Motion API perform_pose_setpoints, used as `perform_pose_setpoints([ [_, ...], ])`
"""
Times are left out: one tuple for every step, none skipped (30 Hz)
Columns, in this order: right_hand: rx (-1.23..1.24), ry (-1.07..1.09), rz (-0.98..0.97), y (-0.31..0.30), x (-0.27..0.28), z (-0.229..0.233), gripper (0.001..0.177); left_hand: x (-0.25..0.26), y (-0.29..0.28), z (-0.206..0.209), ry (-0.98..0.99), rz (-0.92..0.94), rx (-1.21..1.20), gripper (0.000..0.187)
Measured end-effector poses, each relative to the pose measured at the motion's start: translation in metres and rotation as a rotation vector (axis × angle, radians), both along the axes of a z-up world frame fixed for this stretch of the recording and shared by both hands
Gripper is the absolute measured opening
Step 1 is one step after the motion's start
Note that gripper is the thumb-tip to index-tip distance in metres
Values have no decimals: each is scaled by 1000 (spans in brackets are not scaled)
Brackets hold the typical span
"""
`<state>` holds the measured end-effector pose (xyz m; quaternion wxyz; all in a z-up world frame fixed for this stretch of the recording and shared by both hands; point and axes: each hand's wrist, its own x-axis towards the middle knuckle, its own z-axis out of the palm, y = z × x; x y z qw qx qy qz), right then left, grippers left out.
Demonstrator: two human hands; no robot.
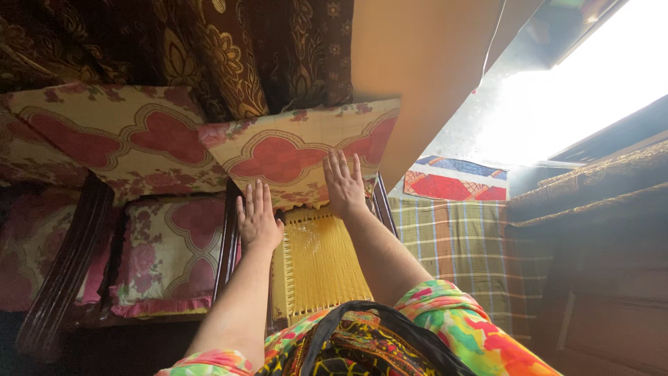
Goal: The person places floral cushions onto the seats of wooden chairs and moves the chairs into position against a wall in a bedroom.
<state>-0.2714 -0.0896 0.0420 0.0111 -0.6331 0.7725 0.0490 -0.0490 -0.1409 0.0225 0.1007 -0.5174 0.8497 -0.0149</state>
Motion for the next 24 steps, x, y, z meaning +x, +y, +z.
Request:
perform_pose_setpoints([
  [22, -3, 2, 4, 3, -1, 95, 0, 3, -2, 3, -2, -3, 105],
  [44, -5, 3, 8, 5, -2, 95, 1, 7, -5, 7, -3, -7, 105],
  [66, -7, 4, 11, 6, -4, 94, 0, 9, -9, 11, -6, -10, 104],
  [85, -13, 6, 14, 6, -7, 94, -2, 12, -13, 10, -7, -8, 104],
  [105, -20, 9, 17, 8, -10, 93, -2, 14, -17, 7, -9, -5, 104],
  [124, -28, 12, 19, 9, -15, 93, -2, 16, -20, 4, -11, -3, 104],
  [103, -24, 7, 23, 11, -20, 93, 0, 20, -22, 9, -16, 12, 105],
  [81, -21, 1, 27, 12, -25, 92, 1, 26, -25, 13, -21, 27, 105],
  [61, -17, -9, 33, 14, -29, 92, 2, 30, -26, 19, -31, 43, 106],
  [81, -24, -13, 37, 16, -33, 91, 5, 33, -28, 5, -37, 52, 106],
  [101, -27, -18, 40, 16, -35, 91, 5, 36, -29, -4, -44, 60, 106],
  [122, -30, -23, 42, 17, -36, 91, 7, 37, -30, -12, -51, 68, 106],
  [130, -22, -30, 44, 17, -36, 90, 8, 39, -32, -10, -55, 63, 105],
  [138, -13, -37, 45, 17, -37, 90, 10, 39, -34, -8, -58, 58, 105],
  [150, -8, -46, 49, 20, -38, 90, 14, 41, -36, -9, -63, 57, 105],
  [153, -3, -64, 54, 24, -39, 89, 17, 42, -39, -36, -76, 60, 106],
  [152, 4, -81, 57, 27, -40, 89, 18, 39, -40, -62, -89, 57, 107],
  [151, 12, -99, 61, 29, -41, 88, 20, 39, -42, -87, -101, 54, 107],
  [151, -2, -117, 66, 34, -42, 88, 24, 42, -43, -57, -110, 57, 107],
  [151, -16, -134, 72, 39, -44, 88, 29, 44, -44, -27, -119, 60, 106],
  [147, -31, -149, 75, 44, -46, 87, 34, 45, -45, 2, -124, 58, 106],
  [155, -38, -158, 78, 49, -48, 88, 38, 46, -45, -5, -129, 59, 105],
  [165, -47, -166, 82, 55, -50, 89, 43, 49, -46, -14, -135, 61, 105],
  [176, -56, -175, 87, 61, -53, 90, 48, 52, -48, -22, -140, 63, 104],
])
